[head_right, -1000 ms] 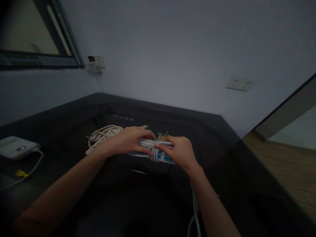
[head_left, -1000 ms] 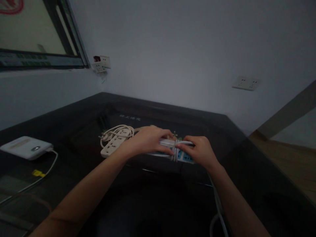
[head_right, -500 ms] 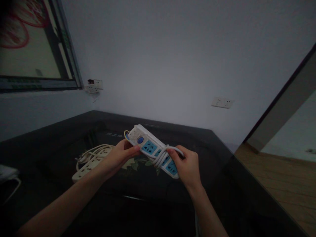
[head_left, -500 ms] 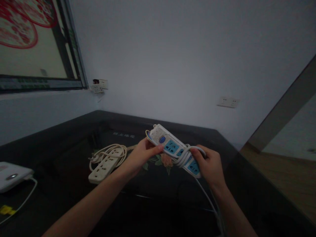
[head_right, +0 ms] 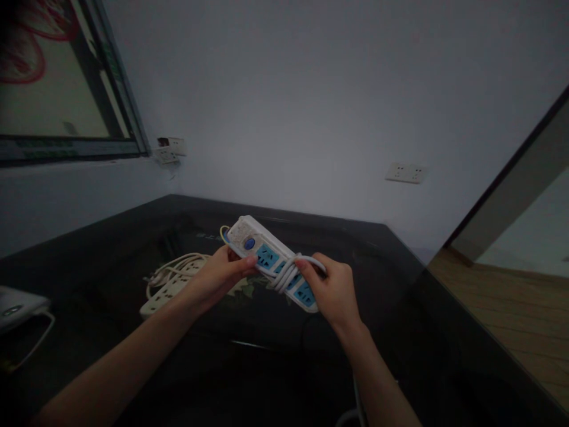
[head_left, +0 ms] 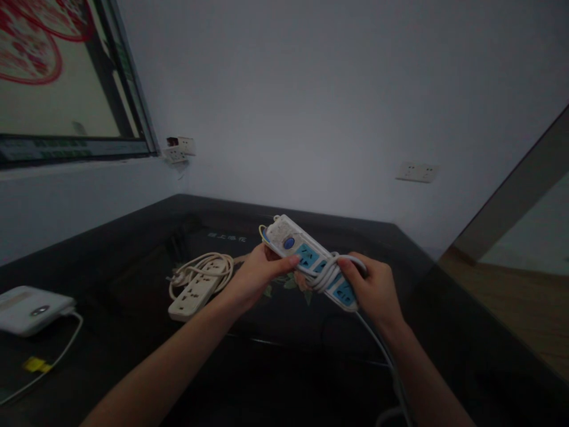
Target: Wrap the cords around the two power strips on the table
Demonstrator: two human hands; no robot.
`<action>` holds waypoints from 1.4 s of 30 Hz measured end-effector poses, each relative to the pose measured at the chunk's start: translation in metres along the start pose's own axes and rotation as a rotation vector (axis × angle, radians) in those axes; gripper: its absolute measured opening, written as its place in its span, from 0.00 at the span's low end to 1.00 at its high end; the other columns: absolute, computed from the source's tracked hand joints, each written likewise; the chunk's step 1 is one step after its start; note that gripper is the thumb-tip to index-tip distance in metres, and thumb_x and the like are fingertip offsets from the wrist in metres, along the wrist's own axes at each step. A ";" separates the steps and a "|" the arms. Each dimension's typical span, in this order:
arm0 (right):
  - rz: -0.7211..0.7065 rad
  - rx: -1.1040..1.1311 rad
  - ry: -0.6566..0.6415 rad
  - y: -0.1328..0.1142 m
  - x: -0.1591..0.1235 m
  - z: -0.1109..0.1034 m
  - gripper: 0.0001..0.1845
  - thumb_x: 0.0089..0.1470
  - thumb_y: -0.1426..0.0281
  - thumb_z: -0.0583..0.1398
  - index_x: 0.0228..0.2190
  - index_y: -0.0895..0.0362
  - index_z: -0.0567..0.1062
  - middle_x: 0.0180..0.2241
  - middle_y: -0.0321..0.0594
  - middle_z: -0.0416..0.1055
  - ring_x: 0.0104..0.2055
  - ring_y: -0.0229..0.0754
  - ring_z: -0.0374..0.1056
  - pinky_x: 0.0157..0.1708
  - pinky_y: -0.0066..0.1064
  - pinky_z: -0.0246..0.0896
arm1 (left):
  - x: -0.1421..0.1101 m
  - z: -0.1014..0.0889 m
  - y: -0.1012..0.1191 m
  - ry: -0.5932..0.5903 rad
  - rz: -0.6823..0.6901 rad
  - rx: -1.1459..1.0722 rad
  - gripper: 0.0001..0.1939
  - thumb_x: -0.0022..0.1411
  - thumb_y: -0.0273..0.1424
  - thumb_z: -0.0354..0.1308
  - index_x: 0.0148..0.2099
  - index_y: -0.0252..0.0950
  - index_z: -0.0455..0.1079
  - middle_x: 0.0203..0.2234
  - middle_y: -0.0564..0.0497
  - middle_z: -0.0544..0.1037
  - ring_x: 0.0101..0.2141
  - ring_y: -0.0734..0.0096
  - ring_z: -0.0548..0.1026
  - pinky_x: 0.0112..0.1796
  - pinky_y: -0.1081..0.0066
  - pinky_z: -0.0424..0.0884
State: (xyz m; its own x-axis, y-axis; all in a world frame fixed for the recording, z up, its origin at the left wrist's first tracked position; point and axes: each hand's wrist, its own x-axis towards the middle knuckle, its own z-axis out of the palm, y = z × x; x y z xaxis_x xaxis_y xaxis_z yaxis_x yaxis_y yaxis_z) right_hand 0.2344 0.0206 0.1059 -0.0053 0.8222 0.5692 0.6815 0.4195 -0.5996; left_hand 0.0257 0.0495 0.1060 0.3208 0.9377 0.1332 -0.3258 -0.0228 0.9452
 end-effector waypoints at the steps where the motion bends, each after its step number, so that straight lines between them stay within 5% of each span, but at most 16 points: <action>1: -0.004 0.002 0.001 0.000 0.000 0.000 0.25 0.56 0.54 0.54 0.18 0.58 0.70 0.15 0.31 0.58 0.18 0.34 0.55 0.19 0.26 0.47 | 0.000 0.000 0.000 0.009 -0.001 0.014 0.24 0.43 0.35 0.71 0.41 0.31 0.69 0.43 0.41 0.78 0.44 0.59 0.76 0.49 0.60 0.70; 8: -0.001 0.038 0.011 -0.005 -0.001 0.000 0.25 0.55 0.53 0.54 0.16 0.57 0.67 0.14 0.31 0.57 0.18 0.33 0.55 0.18 0.26 0.47 | 0.001 -0.001 0.000 0.041 0.022 0.089 0.24 0.41 0.35 0.70 0.40 0.32 0.68 0.42 0.41 0.78 0.44 0.58 0.76 0.48 0.60 0.71; 12: -0.003 0.051 0.022 -0.007 -0.001 -0.003 0.25 0.55 0.54 0.55 0.15 0.57 0.67 0.14 0.31 0.57 0.18 0.33 0.54 0.18 0.26 0.47 | -0.001 -0.008 0.004 -0.084 0.020 0.092 0.24 0.44 0.37 0.69 0.42 0.32 0.69 0.42 0.40 0.78 0.46 0.56 0.75 0.45 0.61 0.72; 16: 0.002 0.011 -0.033 -0.003 0.001 -0.010 0.25 0.53 0.54 0.56 0.14 0.57 0.67 0.13 0.31 0.58 0.17 0.33 0.54 0.17 0.26 0.45 | -0.003 -0.020 0.021 -0.125 0.018 0.028 0.31 0.50 0.41 0.65 0.55 0.35 0.63 0.47 0.40 0.76 0.44 0.58 0.76 0.40 0.64 0.74; 19: -0.034 -0.060 -0.132 0.000 0.002 -0.013 0.24 0.52 0.54 0.57 0.15 0.57 0.69 0.13 0.32 0.61 0.17 0.34 0.57 0.19 0.26 0.46 | -0.003 -0.028 0.032 -0.136 0.013 0.182 0.36 0.50 0.36 0.65 0.60 0.38 0.59 0.52 0.40 0.73 0.43 0.61 0.76 0.38 0.68 0.73; 24: -0.066 -0.141 -0.212 0.003 0.004 -0.014 0.23 0.53 0.54 0.56 0.17 0.57 0.73 0.14 0.33 0.64 0.18 0.34 0.59 0.21 0.27 0.47 | -0.002 -0.032 0.035 -0.288 -0.062 0.660 0.26 0.50 0.38 0.65 0.50 0.33 0.70 0.37 0.46 0.79 0.34 0.68 0.76 0.33 0.72 0.70; 32: -0.081 -0.277 -0.330 0.004 0.005 -0.013 0.23 0.52 0.52 0.57 0.18 0.56 0.74 0.16 0.34 0.67 0.20 0.36 0.60 0.23 0.29 0.45 | -0.001 -0.024 0.024 -0.360 -0.004 1.087 0.25 0.50 0.48 0.61 0.43 0.35 0.76 0.34 0.48 0.79 0.33 0.67 0.74 0.32 0.73 0.65; 42: -0.009 -0.194 -0.392 0.003 0.005 -0.013 0.16 0.49 0.57 0.62 0.23 0.57 0.76 0.23 0.37 0.72 0.25 0.38 0.65 0.26 0.29 0.52 | 0.005 -0.025 0.009 -0.406 0.022 1.166 0.24 0.51 0.49 0.60 0.42 0.35 0.76 0.30 0.50 0.79 0.31 0.69 0.73 0.33 0.74 0.64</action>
State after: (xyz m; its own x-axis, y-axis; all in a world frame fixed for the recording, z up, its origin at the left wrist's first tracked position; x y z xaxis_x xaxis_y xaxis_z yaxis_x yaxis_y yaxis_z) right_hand 0.2463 0.0212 0.1146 -0.2638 0.9184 0.2949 0.8046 0.3782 -0.4578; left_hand 0.0017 0.0626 0.1076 0.6458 0.7626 0.0385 0.5864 -0.5276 0.6145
